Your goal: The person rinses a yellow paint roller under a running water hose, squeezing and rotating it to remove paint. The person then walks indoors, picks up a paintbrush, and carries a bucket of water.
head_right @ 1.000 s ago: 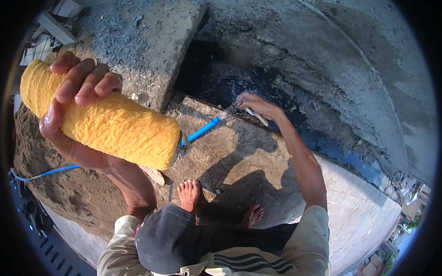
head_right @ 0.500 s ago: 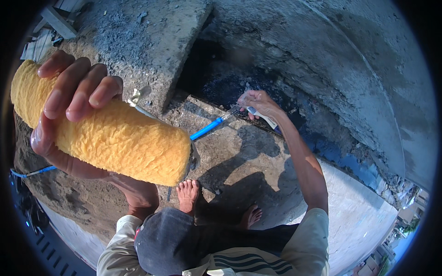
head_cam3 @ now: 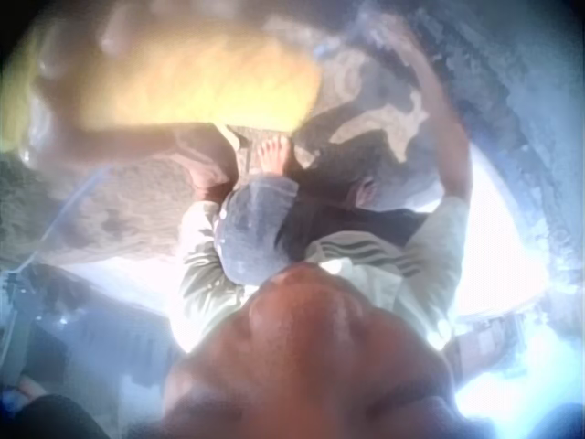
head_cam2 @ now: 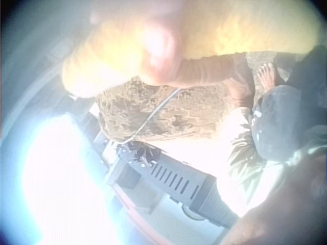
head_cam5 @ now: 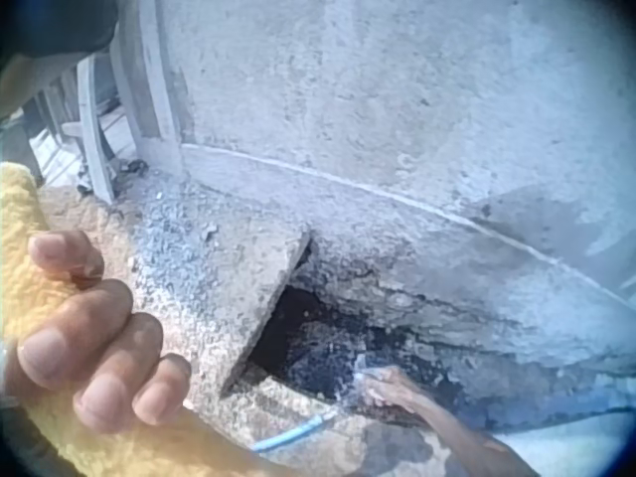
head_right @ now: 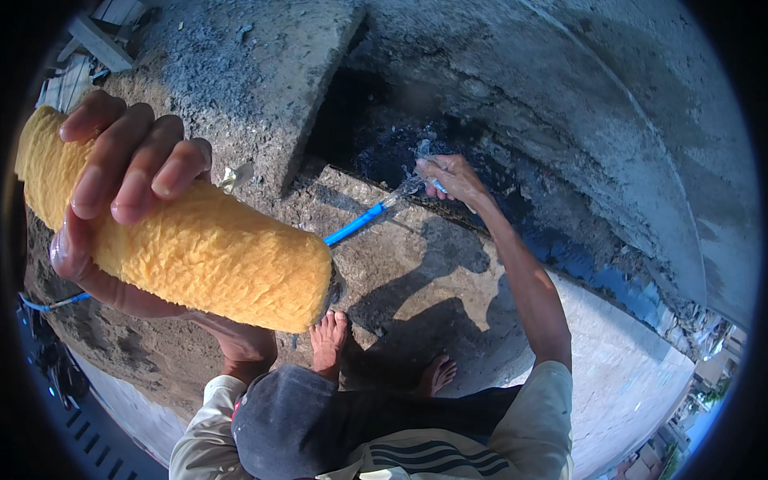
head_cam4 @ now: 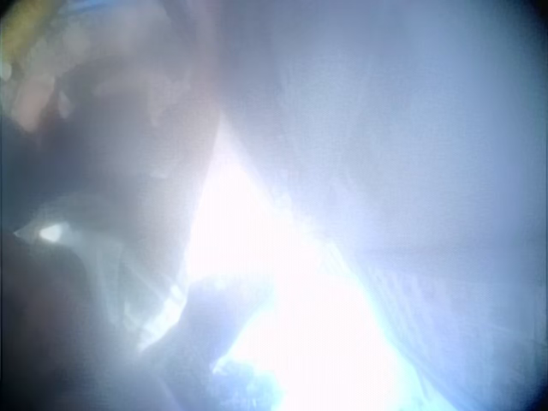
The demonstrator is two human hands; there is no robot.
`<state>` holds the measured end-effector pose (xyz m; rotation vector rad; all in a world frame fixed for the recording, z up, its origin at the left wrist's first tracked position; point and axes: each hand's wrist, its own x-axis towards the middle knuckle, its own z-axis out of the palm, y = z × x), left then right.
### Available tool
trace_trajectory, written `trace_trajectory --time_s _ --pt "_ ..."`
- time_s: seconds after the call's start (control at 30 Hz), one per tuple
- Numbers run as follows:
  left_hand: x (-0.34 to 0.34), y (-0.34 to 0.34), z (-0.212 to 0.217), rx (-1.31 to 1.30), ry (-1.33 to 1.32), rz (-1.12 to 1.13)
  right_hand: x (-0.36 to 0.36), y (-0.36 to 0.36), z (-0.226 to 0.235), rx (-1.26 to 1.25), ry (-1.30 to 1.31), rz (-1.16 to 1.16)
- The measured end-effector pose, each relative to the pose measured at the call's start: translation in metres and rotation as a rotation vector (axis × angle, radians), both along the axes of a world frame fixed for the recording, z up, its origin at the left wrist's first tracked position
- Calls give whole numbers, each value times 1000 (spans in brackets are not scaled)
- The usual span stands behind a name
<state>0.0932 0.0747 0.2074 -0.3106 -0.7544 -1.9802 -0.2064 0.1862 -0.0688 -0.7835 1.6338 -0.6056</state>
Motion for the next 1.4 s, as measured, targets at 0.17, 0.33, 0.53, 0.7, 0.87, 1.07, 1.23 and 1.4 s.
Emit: trace_trajectory --time_s 0.17,0.33,0.53,0.7,0.87,1.07,1.23,1.4 --pt "-1 2 5 5 4 3 12 3 6 -105 -124 67" --pt "-5 2 9 -10 -13 -31 3 0 7 117 -128 113" --pt "-6 6 12 -39 -86 23 20 -4 -32 -209 -89 162" --pt "-30 9 -9 35 -46 -61 -19 28 -24 146 -130 -14" --pt "-30 10 8 19 -74 -57 -4 8 16 64 -391 32" --pt "-35 9 3 19 -92 -75 -2 -7 -4 98 -276 119" --pt "-46 12 2 50 -136 -89 -4 6 -17 -8 -603 -67" --pt "-54 17 6 56 -181 -81 -14 8 -11 57 -558 -200"
